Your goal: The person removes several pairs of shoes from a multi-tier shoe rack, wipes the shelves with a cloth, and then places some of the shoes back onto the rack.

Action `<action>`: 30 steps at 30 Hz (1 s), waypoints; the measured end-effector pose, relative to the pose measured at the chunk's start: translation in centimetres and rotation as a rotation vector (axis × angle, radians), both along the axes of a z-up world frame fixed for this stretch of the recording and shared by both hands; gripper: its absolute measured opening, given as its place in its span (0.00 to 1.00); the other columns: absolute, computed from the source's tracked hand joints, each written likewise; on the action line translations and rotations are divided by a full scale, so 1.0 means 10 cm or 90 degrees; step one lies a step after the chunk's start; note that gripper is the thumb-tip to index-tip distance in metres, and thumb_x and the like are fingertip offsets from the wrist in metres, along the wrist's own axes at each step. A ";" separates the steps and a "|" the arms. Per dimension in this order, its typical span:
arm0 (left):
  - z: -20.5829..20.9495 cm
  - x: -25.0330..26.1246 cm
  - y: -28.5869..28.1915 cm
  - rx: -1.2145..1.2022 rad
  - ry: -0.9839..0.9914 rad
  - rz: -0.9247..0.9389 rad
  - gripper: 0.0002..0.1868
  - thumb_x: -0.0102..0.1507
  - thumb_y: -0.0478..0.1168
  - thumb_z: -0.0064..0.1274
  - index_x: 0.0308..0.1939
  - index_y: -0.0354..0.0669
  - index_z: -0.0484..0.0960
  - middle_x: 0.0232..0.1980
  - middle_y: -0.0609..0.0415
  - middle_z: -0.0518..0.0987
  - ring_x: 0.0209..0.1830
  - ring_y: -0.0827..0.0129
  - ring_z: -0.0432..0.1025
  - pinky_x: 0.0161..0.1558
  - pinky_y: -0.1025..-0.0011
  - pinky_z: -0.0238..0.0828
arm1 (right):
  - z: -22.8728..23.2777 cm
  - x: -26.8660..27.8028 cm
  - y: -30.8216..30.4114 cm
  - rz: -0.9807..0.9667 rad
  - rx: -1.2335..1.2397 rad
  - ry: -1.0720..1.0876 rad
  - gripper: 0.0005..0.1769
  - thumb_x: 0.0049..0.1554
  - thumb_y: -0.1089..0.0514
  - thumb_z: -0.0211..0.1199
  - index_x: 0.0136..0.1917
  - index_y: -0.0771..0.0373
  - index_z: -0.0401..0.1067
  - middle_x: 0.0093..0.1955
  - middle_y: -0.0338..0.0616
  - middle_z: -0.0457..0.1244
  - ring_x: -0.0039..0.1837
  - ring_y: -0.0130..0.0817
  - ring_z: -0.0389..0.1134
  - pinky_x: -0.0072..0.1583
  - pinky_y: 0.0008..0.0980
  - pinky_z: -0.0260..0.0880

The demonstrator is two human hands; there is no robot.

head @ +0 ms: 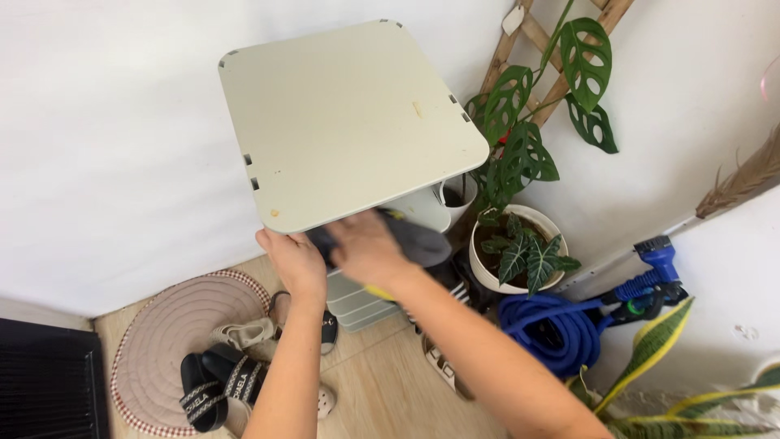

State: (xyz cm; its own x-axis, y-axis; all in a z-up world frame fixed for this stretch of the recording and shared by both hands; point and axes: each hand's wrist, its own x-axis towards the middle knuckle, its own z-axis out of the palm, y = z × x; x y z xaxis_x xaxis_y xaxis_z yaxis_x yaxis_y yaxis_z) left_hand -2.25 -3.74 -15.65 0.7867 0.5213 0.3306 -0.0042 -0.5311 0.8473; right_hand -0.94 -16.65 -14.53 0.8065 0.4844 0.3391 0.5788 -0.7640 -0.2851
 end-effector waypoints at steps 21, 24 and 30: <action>-0.02 0.13 -0.02 -0.011 -0.093 -0.053 0.13 0.71 0.40 0.38 0.57 0.42 0.70 0.56 0.41 0.78 0.51 0.42 0.74 0.48 0.51 0.69 | -0.14 1.03 -0.05 -0.051 -0.025 -0.071 0.34 0.54 0.51 0.60 0.73 0.48 0.63 0.72 0.63 0.54 0.70 0.65 0.55 0.66 0.59 0.57; -0.07 0.21 0.00 -0.002 -0.089 -0.061 0.12 0.72 0.42 0.38 0.57 0.42 0.69 0.58 0.42 0.75 0.51 0.43 0.73 0.49 0.51 0.68 | -0.14 0.49 0.15 -0.020 0.001 -0.102 0.32 0.53 0.52 0.62 0.71 0.45 0.66 0.70 0.58 0.57 0.69 0.58 0.57 0.65 0.56 0.58; -0.15 0.32 0.03 0.057 -0.116 -0.041 0.14 0.73 0.45 0.37 0.57 0.41 0.69 0.58 0.42 0.71 0.52 0.43 0.72 0.50 0.51 0.68 | 0.01 -0.03 -0.20 -0.126 -0.041 -0.135 0.26 0.52 0.48 0.63 0.65 0.46 0.73 0.61 0.53 0.62 0.63 0.54 0.61 0.61 0.55 0.61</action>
State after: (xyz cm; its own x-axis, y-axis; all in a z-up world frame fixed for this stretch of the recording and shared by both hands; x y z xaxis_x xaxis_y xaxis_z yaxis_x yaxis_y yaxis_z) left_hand 0.97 -3.39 -17.19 0.7404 0.4345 0.5129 -0.1889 -0.5977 0.7791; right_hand -1.27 -18.66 -14.44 0.8017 0.3506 0.4842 0.4581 -0.8807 -0.1207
